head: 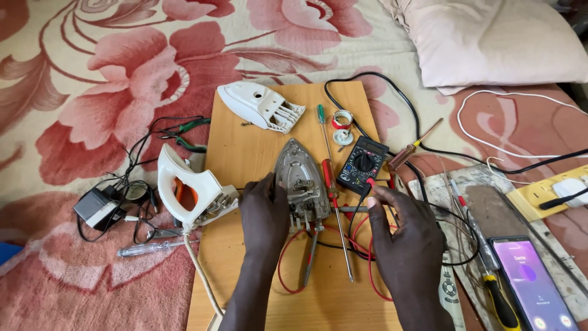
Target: Repairing an electric iron by disassembling the base and testing internal components with a multimeter.
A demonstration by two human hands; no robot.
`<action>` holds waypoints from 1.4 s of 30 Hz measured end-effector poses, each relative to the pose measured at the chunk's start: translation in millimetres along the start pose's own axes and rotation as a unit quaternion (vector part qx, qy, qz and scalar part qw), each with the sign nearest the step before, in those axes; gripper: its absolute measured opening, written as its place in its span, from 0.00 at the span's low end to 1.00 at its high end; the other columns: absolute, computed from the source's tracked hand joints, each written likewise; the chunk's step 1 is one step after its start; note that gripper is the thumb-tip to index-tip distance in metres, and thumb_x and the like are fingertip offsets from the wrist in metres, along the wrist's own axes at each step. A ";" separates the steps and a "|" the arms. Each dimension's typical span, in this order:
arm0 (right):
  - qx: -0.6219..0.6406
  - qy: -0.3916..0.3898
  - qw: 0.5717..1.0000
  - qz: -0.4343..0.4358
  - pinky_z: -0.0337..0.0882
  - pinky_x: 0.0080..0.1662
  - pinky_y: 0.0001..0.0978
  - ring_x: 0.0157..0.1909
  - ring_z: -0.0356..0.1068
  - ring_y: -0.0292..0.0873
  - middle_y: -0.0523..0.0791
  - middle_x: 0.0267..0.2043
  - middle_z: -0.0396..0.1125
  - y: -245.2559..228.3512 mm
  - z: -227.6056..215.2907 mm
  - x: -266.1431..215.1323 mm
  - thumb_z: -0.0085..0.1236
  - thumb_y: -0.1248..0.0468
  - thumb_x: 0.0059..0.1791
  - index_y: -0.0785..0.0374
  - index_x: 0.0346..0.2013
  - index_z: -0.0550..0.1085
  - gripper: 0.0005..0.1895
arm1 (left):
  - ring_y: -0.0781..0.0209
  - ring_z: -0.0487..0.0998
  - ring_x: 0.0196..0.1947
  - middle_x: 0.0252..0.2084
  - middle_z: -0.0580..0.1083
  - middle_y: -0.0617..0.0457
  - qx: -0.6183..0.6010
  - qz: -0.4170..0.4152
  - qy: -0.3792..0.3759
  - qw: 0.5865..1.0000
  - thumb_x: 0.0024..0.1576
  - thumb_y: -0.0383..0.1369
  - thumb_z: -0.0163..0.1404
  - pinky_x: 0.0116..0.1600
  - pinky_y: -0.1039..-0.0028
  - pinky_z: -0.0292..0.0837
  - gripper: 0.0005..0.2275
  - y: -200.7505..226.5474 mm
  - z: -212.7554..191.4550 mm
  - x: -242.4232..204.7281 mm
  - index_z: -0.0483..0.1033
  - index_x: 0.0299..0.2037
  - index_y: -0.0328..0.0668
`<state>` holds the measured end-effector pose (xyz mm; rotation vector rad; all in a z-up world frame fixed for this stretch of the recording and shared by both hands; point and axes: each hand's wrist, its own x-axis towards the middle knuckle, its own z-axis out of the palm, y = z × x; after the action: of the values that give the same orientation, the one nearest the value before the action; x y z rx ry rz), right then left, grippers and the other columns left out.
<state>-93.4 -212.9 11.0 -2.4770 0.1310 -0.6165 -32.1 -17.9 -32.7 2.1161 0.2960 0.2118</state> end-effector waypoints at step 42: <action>0.008 0.008 0.998 -0.058 0.63 0.64 0.60 0.61 0.67 0.55 0.43 0.54 0.73 26.4 26.3 -31.2 0.56 0.53 0.54 0.52 0.52 0.78 0.15 | 0.50 0.74 0.51 0.50 0.78 0.49 -0.008 0.055 0.013 0.998 0.58 0.26 0.45 0.53 0.57 0.74 0.19 -19.4 -8.3 -23.6 0.76 0.61 0.45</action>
<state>-108.0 -214.3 -35.4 -2.4773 -0.0131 -0.6836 -59.4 -8.1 -45.5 2.1175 0.1932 0.3048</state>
